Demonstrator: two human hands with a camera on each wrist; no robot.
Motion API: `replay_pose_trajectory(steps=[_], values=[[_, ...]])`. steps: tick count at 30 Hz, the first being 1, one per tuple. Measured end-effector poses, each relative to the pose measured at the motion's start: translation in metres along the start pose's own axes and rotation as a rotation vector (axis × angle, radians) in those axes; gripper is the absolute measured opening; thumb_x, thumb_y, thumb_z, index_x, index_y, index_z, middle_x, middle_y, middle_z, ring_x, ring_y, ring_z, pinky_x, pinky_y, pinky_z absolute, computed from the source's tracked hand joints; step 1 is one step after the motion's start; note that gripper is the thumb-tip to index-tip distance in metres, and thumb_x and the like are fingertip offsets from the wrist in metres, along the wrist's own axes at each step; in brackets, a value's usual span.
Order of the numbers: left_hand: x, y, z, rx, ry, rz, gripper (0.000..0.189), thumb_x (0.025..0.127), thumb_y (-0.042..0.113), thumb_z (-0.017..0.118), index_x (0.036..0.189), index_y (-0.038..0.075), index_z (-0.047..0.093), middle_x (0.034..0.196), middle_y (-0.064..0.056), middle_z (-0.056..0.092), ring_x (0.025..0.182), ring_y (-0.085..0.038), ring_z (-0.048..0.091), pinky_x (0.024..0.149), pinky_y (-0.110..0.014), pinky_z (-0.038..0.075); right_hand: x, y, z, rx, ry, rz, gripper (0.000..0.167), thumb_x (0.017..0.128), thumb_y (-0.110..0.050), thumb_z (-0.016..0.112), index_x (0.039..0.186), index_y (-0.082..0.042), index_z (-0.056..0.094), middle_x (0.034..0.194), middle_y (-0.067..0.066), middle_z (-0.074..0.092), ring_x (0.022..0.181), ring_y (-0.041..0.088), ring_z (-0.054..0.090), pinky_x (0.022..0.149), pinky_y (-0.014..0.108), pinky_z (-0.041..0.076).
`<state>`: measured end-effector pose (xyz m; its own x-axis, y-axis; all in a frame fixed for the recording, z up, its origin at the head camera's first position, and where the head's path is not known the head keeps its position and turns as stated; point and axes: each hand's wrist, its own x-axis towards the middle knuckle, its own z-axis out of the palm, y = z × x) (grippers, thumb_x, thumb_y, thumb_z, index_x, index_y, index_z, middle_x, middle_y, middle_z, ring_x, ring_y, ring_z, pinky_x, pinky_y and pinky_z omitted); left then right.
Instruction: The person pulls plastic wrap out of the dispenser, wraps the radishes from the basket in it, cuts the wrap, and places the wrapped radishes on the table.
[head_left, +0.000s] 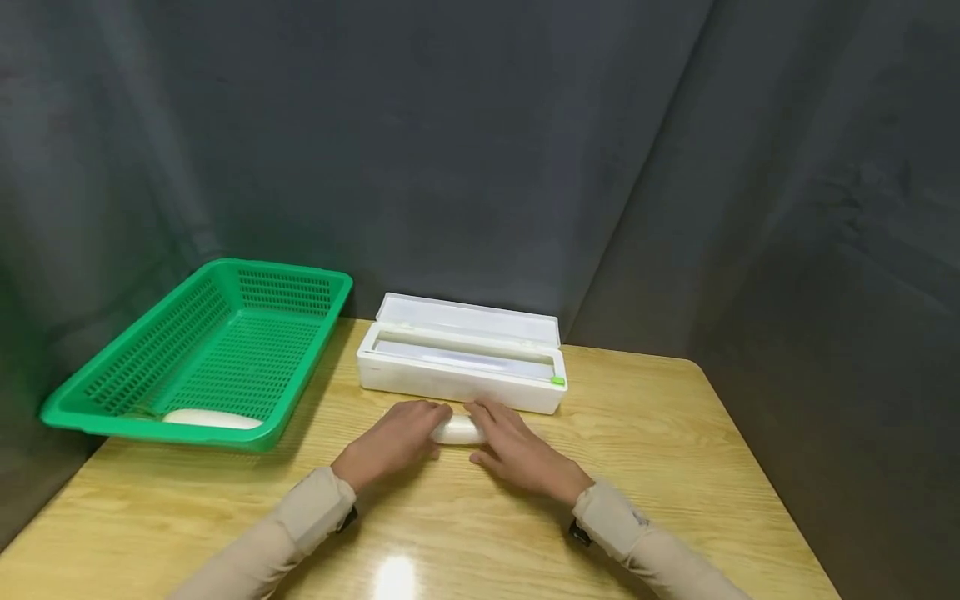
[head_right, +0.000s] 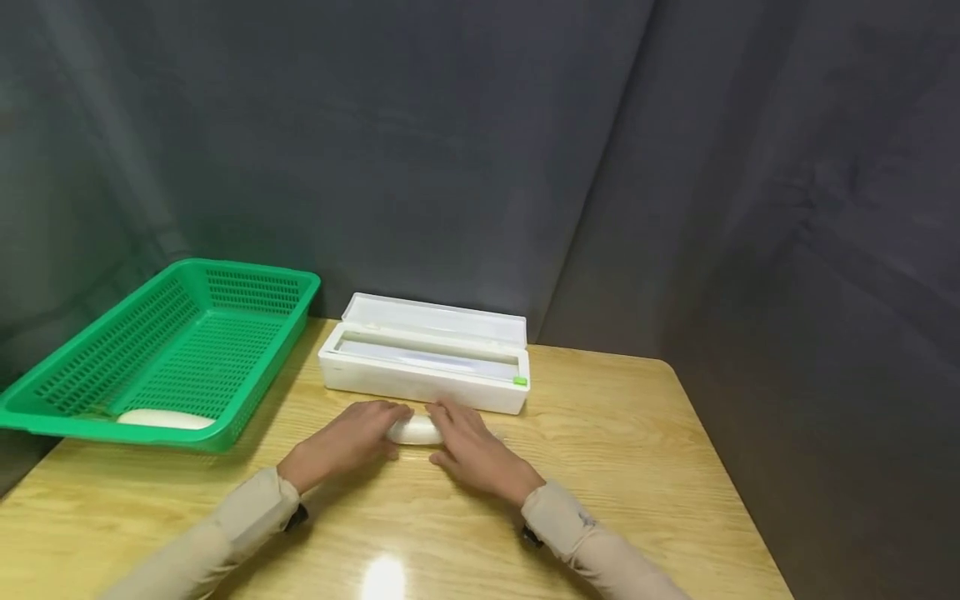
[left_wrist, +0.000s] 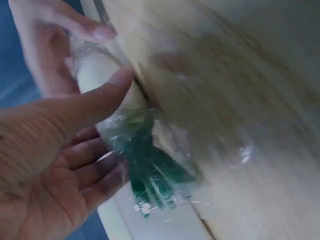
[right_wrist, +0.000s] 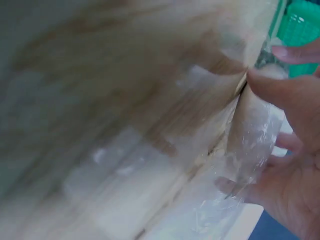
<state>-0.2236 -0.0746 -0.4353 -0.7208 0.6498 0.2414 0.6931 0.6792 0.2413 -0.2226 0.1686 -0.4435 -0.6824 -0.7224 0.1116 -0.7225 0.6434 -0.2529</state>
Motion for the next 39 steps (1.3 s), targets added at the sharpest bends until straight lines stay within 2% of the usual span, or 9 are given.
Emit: replay_pose_trajectory(steps=[4,8,13,19,24,28,30,34,39], values=[[0.004,-0.002,0.006,0.063,0.023,-0.050,0.047,0.073,0.012,0.095,0.111,0.002,0.071,0.110,-0.011,0.069,0.103,-0.030,0.064,0.091,-0.047,0.053,0.000,0.001,0.006,-0.099,0.124,-0.066,0.056,0.097,-0.019,0.078,0.143,-0.004,0.051,0.141,0.013,0.055,0.133,0.030,0.053,0.112,0.047,0.045],[0.006,-0.006,0.011,0.121,0.104,-0.003,0.041,0.067,0.008,0.097,0.100,0.005,0.072,0.100,-0.008,0.059,0.093,-0.025,0.057,0.083,-0.041,0.051,0.004,0.005,0.008,-0.093,0.176,-0.082,0.047,0.096,-0.014,0.077,0.137,-0.003,0.058,0.132,0.008,0.062,0.122,0.024,0.060,0.104,0.042,0.051],[0.005,-0.007,0.012,0.146,0.130,0.059,0.037,0.071,0.004,0.093,0.102,0.002,0.072,0.096,-0.010,0.061,0.086,-0.024,0.061,0.075,-0.037,0.056,0.008,0.009,0.002,0.025,0.122,-0.061,0.041,0.098,-0.012,0.075,0.135,0.000,0.064,0.129,0.011,0.068,0.120,0.025,0.065,0.102,0.041,0.054],[0.001,-0.008,0.004,0.015,0.073,0.042,0.039,0.075,-0.001,0.090,0.109,0.001,0.070,0.094,-0.010,0.074,0.081,-0.022,0.072,0.071,-0.032,0.058,0.010,0.013,-0.008,0.187,-0.012,-0.020,0.043,0.099,-0.013,0.072,0.140,-0.003,0.065,0.131,0.007,0.072,0.115,0.016,0.068,0.096,0.034,0.057],[0.005,-0.007,-0.001,-0.037,0.033,0.020,0.023,0.082,0.002,0.087,0.097,0.002,0.070,0.087,-0.008,0.074,0.075,-0.016,0.068,0.066,-0.029,0.055,-0.001,0.009,-0.018,-0.003,0.038,-0.052,0.043,0.094,-0.001,0.075,0.137,-0.001,0.065,0.125,0.015,0.072,0.108,0.024,0.070,0.088,0.036,0.060],[0.009,-0.008,-0.006,0.034,0.048,-0.013,0.014,0.084,0.010,0.087,0.086,0.009,0.073,0.089,-0.004,0.070,0.083,-0.018,0.063,0.073,-0.036,0.050,-0.008,0.005,-0.030,-0.156,0.146,-0.009,0.023,0.085,0.019,0.068,0.099,0.002,0.070,0.091,0.015,0.069,0.080,0.025,0.067,0.067,0.035,0.057],[0.009,-0.007,-0.008,0.064,0.042,-0.046,0.012,0.085,0.014,0.086,0.092,0.009,0.077,0.091,-0.006,0.066,0.088,-0.023,0.060,0.073,-0.040,0.047,-0.008,0.007,-0.034,-0.116,0.146,0.046,0.027,0.083,0.025,0.061,0.079,-0.002,0.063,0.074,0.009,0.063,0.066,0.015,0.058,0.056,0.029,0.049],[0.007,-0.007,-0.009,0.023,0.028,-0.108,0.034,0.086,0.018,0.084,0.119,0.008,0.080,0.087,-0.004,0.056,0.082,-0.019,0.050,0.069,-0.036,0.042,-0.006,0.012,-0.030,0.008,0.097,0.129,0.033,0.084,0.024,0.058,0.065,-0.003,0.058,0.062,0.000,0.057,0.062,0.006,0.043,0.053,0.023,0.040],[0.007,-0.015,-0.001,0.021,0.090,0.002,0.044,0.083,0.022,0.083,0.125,0.007,0.077,0.076,0.001,0.052,0.066,-0.009,0.037,0.058,-0.023,0.037,-0.009,0.021,-0.023,0.205,0.065,0.165,0.036,0.087,0.024,0.055,0.062,-0.001,0.056,0.055,0.000,0.051,0.051,0.002,0.040,0.049,0.018,0.034]])
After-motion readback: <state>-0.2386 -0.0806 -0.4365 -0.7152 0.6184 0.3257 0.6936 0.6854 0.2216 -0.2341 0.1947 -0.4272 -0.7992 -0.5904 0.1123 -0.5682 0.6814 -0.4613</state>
